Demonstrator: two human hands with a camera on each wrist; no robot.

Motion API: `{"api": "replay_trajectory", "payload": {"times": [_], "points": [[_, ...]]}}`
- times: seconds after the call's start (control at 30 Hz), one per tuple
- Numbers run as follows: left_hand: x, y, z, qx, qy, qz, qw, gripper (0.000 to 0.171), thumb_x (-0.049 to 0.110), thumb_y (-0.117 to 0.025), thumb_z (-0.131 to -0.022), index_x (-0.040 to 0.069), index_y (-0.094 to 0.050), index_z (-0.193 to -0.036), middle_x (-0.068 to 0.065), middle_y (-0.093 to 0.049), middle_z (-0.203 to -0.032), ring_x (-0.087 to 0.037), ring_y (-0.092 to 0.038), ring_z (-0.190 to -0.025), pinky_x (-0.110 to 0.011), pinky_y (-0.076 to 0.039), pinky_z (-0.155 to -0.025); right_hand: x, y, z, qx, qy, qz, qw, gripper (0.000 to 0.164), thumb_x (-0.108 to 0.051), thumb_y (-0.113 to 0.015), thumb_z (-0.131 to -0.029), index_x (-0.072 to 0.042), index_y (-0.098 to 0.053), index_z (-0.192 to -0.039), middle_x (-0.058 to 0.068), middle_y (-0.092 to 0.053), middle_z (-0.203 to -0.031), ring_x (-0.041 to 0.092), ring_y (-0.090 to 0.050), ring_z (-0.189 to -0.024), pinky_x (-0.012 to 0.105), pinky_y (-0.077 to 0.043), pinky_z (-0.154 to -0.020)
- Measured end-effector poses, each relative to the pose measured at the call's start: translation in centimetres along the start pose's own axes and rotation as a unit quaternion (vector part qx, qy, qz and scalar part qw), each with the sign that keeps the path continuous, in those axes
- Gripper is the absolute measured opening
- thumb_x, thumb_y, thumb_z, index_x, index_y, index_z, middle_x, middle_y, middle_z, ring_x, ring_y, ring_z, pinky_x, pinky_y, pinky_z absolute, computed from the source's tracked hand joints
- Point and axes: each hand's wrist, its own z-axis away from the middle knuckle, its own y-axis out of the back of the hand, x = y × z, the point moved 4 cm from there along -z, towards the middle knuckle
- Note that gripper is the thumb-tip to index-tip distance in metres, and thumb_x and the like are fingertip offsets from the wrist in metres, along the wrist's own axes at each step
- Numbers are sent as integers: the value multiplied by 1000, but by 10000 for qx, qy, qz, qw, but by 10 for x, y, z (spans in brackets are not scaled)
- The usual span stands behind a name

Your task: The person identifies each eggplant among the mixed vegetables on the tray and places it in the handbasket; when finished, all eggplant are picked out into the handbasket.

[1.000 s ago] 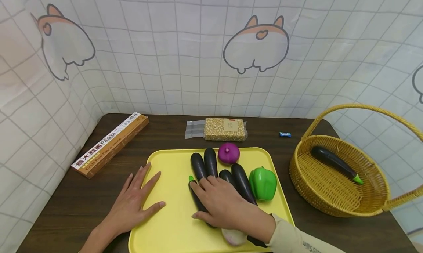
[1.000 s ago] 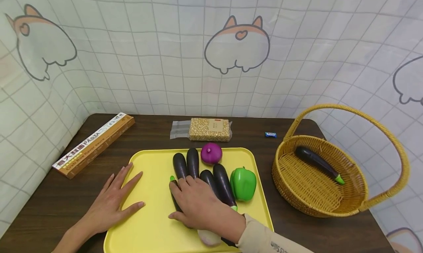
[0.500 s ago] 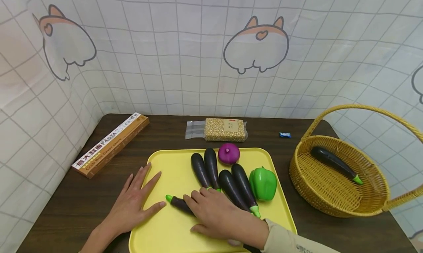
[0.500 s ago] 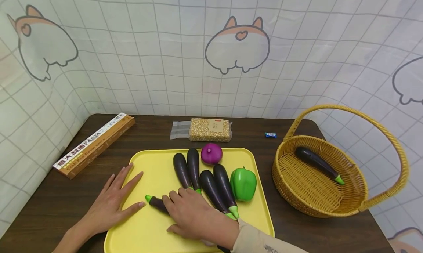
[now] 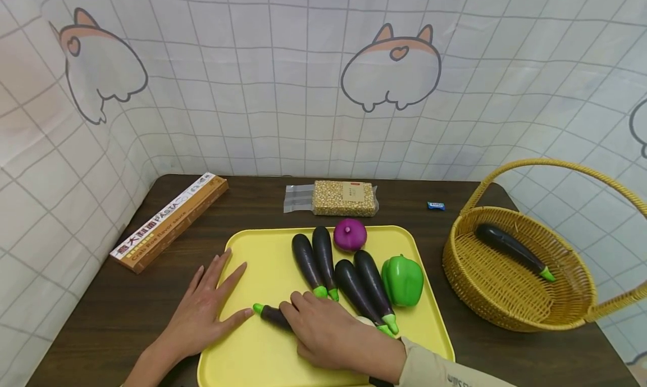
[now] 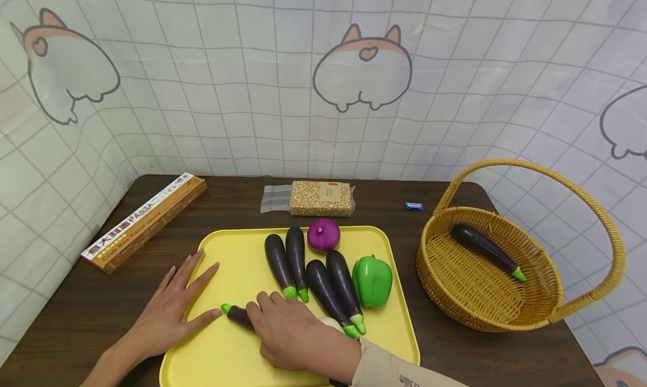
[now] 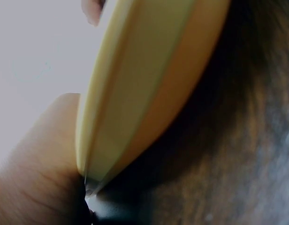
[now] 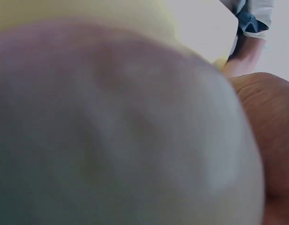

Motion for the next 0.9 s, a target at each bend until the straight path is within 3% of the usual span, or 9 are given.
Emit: {"api": "replay_trajectory", "payload": {"times": [0.13,0.3,0.43,0.6,0.9], "points": [[2,1,-1,68,-89,-12,9999,86,60,-70,-96,17,-41,-165,-16,-15,-174,-47,-17,-156,-63,-12,-123,3,4,-1,16,-73,-331,9994,47,-21,-71,-87,-12,-56,-131,-3,-50,-99,13,-52,-83,25,-47,-57],[5,3,-1,112,-163,-59,9998,86,60,-70,-96,17,-42,-164,-17,-17,-174,-47,-19,-156,-64,-15,-122,5,11,-1,318,19,-307,9990,46,-21,-69,-86,-14,-58,-130,-5,-54,-96,11,-54,-80,24,-45,-55],[6,3,-1,93,-133,-36,9999,86,59,-71,-96,17,-41,-165,-17,-16,-174,-47,-19,-156,-65,-15,-121,8,17,1,529,30,-274,9982,40,-24,-68,-92,-14,-59,-130,-6,-55,-95,10,-56,-79,25,-46,-56],[5,2,-1,67,-84,-18,9999,86,59,-71,-96,18,-40,-165,-17,-15,-174,-47,-18,-156,-64,-13,-122,17,24,8,579,-44,-232,9980,37,-40,-66,-103,-16,-63,-131,-6,-59,-99,10,-60,-83,27,-52,-60],[2,0,1,-45,67,-16,10000,86,60,-69,-97,19,-38,-166,-16,-15,-174,-46,-16,-157,-63,-10,-123,40,34,31,712,-318,-495,9957,34,-43,-64,-105,-17,-67,-127,-6,-64,-100,11,-63,-81,32,-53,-60]]}}
